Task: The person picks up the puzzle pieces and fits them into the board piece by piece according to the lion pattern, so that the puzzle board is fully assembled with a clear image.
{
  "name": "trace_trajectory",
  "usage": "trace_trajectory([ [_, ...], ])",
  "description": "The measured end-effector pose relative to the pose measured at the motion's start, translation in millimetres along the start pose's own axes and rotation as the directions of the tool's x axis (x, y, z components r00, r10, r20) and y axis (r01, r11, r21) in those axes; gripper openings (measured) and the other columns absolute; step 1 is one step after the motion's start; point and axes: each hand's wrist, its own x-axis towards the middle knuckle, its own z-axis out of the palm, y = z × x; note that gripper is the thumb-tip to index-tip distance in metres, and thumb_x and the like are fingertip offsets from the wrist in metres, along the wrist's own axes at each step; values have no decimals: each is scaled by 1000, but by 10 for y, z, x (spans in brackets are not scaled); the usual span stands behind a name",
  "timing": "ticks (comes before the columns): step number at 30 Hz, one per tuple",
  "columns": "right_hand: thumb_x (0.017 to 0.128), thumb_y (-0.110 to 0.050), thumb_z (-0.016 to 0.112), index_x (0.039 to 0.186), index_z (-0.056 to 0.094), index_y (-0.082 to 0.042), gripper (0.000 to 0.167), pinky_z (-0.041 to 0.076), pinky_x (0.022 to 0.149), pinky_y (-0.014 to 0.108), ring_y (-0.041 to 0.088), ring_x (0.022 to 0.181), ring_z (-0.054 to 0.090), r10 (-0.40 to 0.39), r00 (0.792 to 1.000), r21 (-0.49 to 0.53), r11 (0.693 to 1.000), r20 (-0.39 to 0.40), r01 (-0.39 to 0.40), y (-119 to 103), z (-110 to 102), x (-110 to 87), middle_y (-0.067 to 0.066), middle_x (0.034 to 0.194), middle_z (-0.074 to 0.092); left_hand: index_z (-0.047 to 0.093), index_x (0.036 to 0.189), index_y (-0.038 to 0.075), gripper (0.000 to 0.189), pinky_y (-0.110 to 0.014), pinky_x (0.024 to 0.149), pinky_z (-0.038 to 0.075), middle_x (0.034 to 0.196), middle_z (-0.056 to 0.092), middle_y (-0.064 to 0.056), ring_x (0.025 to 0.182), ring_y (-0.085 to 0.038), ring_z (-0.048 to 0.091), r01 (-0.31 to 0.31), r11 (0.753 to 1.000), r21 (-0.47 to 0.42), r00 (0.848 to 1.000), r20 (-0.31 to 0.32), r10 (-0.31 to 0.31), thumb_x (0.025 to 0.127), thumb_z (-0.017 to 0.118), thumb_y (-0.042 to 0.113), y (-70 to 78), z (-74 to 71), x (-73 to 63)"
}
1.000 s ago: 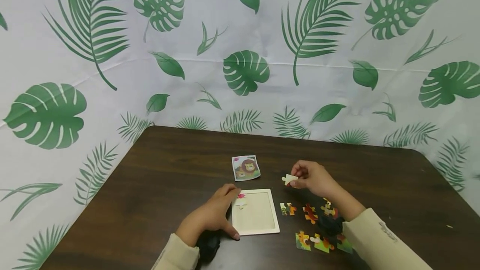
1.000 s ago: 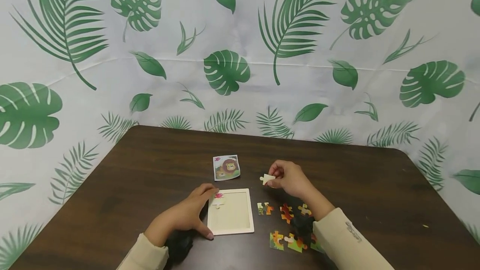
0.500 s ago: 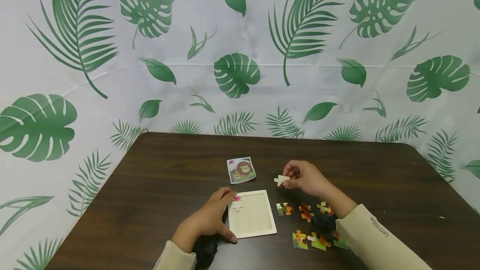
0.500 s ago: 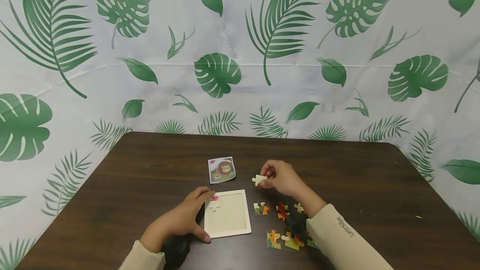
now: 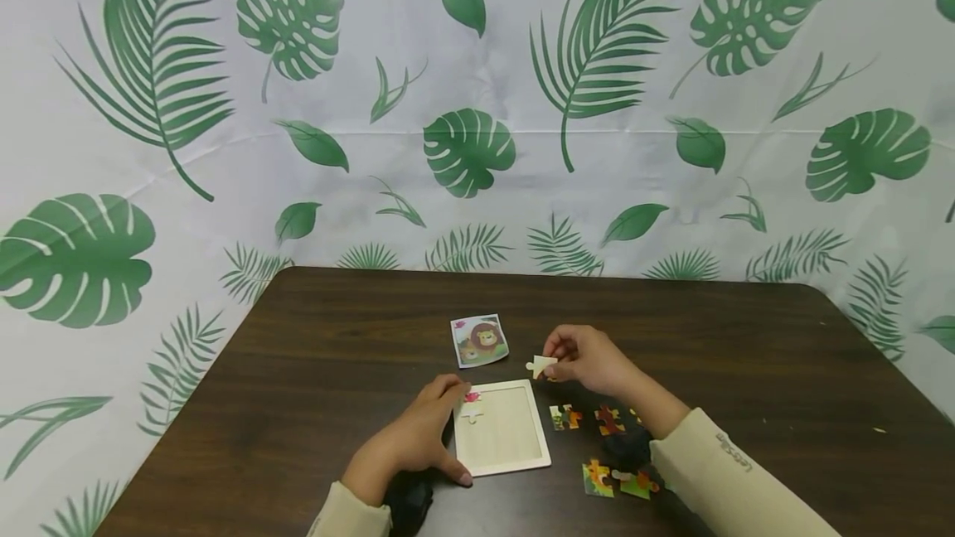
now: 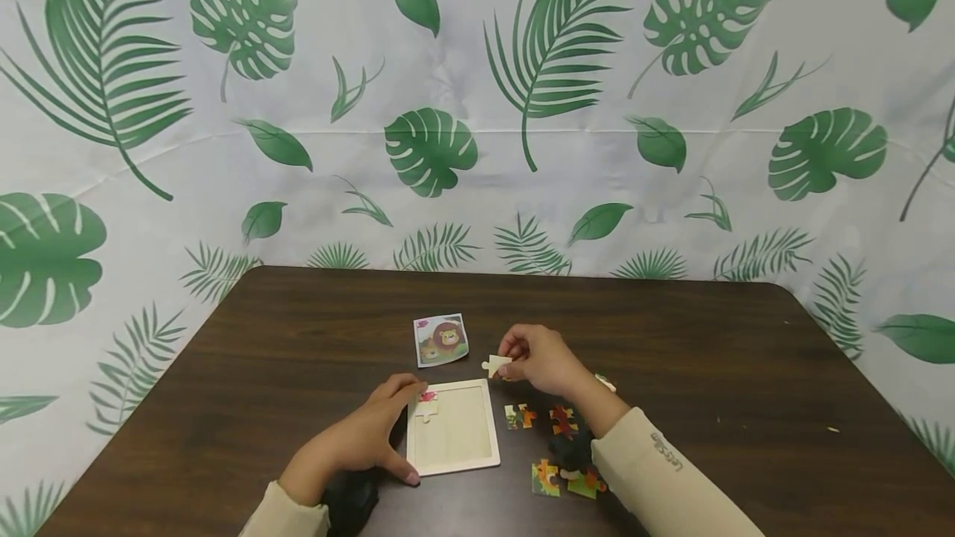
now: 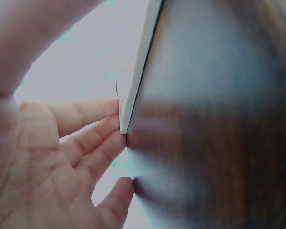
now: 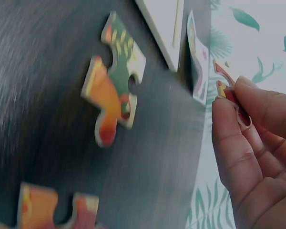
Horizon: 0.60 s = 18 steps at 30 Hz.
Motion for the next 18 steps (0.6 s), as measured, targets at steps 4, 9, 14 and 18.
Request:
trace_trajectory([
  [4, 78, 0, 71, 87, 59, -2, 15, 51, 60, 33, 19, 67, 55, -13, 1000, 12, 1000, 24, 12, -45, 82, 24, 5, 76, 56, 37, 137, -2, 108, -48, 98, 31, 133, 33, -12, 121, -30, 32, 6, 1000, 25, 1000, 4, -6, 51, 90, 36, -10, 5, 10],
  [9, 76, -1, 72, 86, 60, -3, 16, 49, 58, 30, 18, 68, 54, -39, 999, -15, 999, 36, 40, -105, 182, 66, 3, 75, 56, 38, 136, -2, 108, -47, 98, 32, 133, 34, -11, 120, -29, 33, 3, 999, 34, 1000, -5, -3, 51, 90, 37, -21, 15, 17],
  [14, 77, -3, 73, 86, 60, -3, 15, 48, 58, 29, 18, 68, 54, -51, 997, -3, 999, 57, 51, -136, 271, 97, 3, 76, 56, 38, 136, -2, 107, -47, 98, 31, 132, 34, -11, 120, -30, 33, 2, 1000, 28, 1000, -10, -2, 50, 90, 37, -26, 20, 17],
  [18, 78, -2, 71, 86, 61, -3, 13, 49, 58, 30, 17, 68, 55, -59, 995, 10, 998, 78, 58, -159, 341, 113, 3, 76, 57, 38, 136, -2, 107, -48, 98, 31, 132, 34, -11, 120, -30, 33, 8, 1000, 23, 1000, -6, -8, 51, 90, 38, -20, 20, 19],
])
